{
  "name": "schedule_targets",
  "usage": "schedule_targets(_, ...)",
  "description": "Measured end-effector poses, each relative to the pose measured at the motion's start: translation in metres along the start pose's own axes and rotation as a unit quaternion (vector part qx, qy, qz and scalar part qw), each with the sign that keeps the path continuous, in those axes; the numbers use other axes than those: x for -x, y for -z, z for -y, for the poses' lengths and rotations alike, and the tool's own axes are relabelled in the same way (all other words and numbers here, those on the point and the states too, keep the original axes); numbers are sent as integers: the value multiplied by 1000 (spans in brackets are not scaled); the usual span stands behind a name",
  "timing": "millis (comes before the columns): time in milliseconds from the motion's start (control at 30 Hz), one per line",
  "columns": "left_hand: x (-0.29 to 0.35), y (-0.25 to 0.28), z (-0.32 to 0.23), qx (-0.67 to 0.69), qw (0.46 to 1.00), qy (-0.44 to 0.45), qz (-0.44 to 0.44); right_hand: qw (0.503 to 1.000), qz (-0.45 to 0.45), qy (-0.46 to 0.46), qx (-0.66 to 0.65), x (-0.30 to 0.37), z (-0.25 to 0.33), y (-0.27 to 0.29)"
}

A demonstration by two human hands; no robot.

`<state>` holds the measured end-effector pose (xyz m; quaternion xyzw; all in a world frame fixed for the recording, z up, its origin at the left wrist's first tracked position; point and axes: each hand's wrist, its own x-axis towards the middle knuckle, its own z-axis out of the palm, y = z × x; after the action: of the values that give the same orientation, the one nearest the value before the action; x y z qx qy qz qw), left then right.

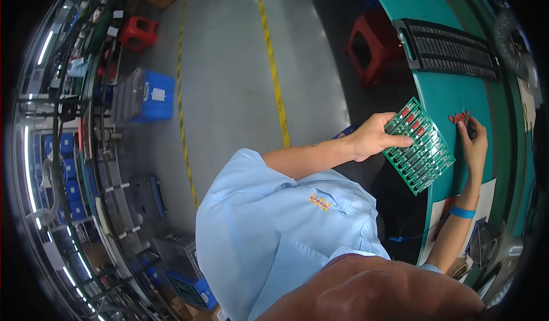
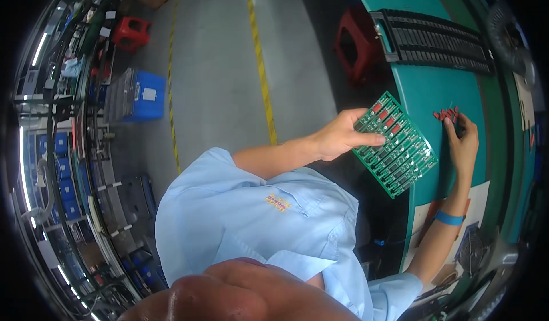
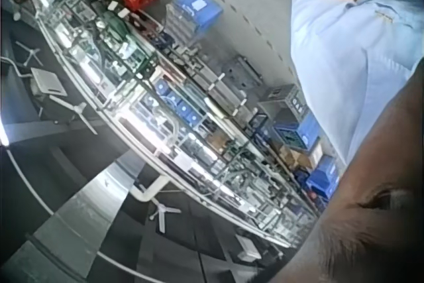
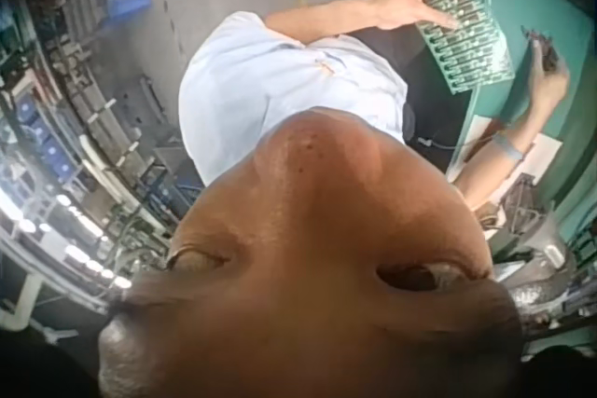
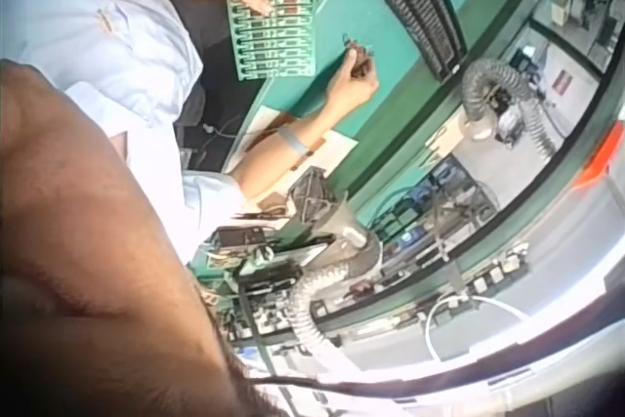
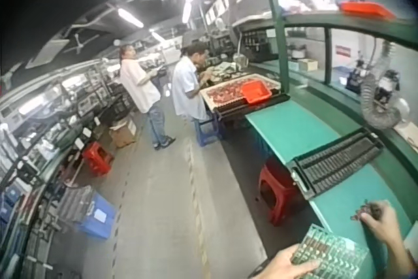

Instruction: The worker performs manual soldering on several circuit boards and operates a crimping machine.

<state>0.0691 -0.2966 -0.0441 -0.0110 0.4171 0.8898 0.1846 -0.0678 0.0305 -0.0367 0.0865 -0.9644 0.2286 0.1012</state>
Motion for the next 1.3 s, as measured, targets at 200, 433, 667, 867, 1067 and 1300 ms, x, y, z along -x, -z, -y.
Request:
schedule_targets(200,5,7,3,12,1000,-18,1,992,42,-39,-109,-16,15,-7)
schedule_targets(433,-1,6,6,62,997,2,36,994,33,-96,-47,-8,10,7)
schedule_targets(667,-12,-3,16,94,995,4,43,995,11,-57,-85,-5,-17,15)
schedule_targets(867,-11,-22,21,70,995,-3,72,977,-51,-83,-191,3,-59,32)
schedule_targets(1067,-2,-29,19,53,998,8,22,942,-45,-143,-299,35,-29,61)
schedule_targets(1300,-11,-44,36,-8,1000,-11,22,880,-86,-87,-459,128,80,87)
